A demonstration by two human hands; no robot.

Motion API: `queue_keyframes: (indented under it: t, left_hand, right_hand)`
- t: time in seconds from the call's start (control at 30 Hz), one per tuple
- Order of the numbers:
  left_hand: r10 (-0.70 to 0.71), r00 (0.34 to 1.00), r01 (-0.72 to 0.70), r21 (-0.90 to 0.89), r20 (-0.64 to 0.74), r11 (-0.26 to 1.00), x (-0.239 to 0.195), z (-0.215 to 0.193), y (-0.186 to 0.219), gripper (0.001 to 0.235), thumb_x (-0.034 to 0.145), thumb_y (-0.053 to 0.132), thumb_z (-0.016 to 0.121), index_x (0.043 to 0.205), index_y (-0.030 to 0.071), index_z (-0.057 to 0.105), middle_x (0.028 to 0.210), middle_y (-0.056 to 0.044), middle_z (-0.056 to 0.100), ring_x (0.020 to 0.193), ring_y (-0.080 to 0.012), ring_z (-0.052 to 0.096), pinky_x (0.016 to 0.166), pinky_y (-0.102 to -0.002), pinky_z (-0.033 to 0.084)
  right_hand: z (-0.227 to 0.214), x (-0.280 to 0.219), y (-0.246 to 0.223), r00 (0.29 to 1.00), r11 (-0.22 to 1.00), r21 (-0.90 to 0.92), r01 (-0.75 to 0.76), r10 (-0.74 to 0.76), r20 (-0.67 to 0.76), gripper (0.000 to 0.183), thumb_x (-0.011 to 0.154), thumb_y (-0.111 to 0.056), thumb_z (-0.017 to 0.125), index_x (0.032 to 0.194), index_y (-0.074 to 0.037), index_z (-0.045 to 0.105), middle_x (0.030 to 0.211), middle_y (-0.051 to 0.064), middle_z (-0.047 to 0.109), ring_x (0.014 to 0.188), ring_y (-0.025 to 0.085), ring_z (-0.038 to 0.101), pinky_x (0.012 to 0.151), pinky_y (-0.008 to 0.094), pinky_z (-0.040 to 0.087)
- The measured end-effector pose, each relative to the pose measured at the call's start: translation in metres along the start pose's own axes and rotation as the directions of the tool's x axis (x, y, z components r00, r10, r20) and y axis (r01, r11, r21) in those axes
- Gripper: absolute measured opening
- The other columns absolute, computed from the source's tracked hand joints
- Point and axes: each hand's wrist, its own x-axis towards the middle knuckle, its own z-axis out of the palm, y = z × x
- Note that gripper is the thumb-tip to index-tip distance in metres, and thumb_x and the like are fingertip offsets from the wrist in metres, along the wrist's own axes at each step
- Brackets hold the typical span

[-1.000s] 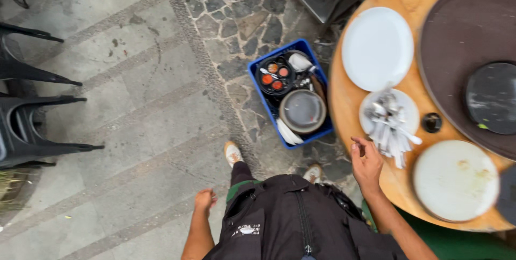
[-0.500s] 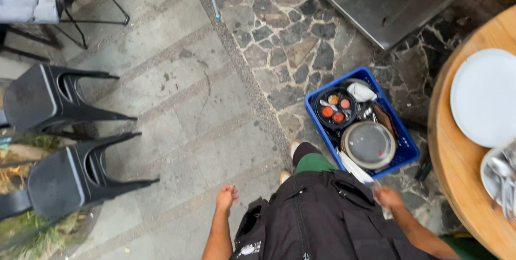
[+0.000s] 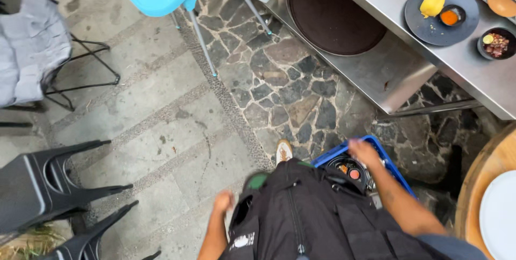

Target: The person clears dirty dishes and leftover food from a stainless steel counter and a round wooden table. They scrape food scraps into a trash bin using a spoon and fork, then stack the plates, bowls, and cutlery into a blue crate. The person handles various items including plates with fish, salad, and fries, and small sauce bowls.

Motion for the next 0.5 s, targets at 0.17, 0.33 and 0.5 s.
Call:
queue_keyframes:
  t: [0.17, 0.33, 0.5]
  left_hand:
    - [0.220, 0.964, -0.260, -0.383, -0.147, 0.886, 0.128, -0.041, 0.141, 0.030, 0.101, 0.031, 0.059, 0.116, 0.006, 0.066, 0.103, -0.007, 0.071, 0.085, -0.0174, 0.067, 0.074, -0.032, 0.053]
    - [0.443, 0.897, -0.410, -0.382, -0.002, 0.828, 0.254, -0.030, 0.281, 0.035, 0.101, 0.027, 0.058, 0.129, 0.007, 0.066, 0.115, -0.009, 0.073, 0.096, -0.0160, 0.069, 0.083, -0.031, 0.055]
    - [0.624, 0.728, -0.504, -0.395, 0.283, 0.768, 0.334, 0.015, 0.477, 0.033, 0.102, 0.024, 0.060, 0.129, 0.006, 0.066, 0.113, -0.007, 0.074, 0.096, -0.0135, 0.068, 0.084, -0.028, 0.055]
  right_hand:
    - [-0.093, 0.138, -0.119, 0.977, 0.774, 0.613, 0.160, -0.036, -0.210, 0.034, 0.109, -0.028, 0.048, 0.124, -0.003, 0.066, 0.101, 0.005, 0.069, 0.081, 0.010, 0.062, 0.070, 0.026, 0.052]
    - [-0.162, 0.244, -0.225, 0.978, 0.590, 0.788, 0.177, -0.014, -0.209, 0.038, 0.112, -0.030, 0.045, 0.132, 0.000, 0.059, 0.106, 0.011, 0.068, 0.081, 0.015, 0.066, 0.069, 0.028, 0.054]
    - [-0.237, 0.404, -0.289, 0.926, 0.601, 0.758, 0.255, 0.074, -0.371, 0.042, 0.111, -0.033, 0.045, 0.135, -0.001, 0.054, 0.112, 0.012, 0.067, 0.083, 0.017, 0.068, 0.070, 0.030, 0.057]
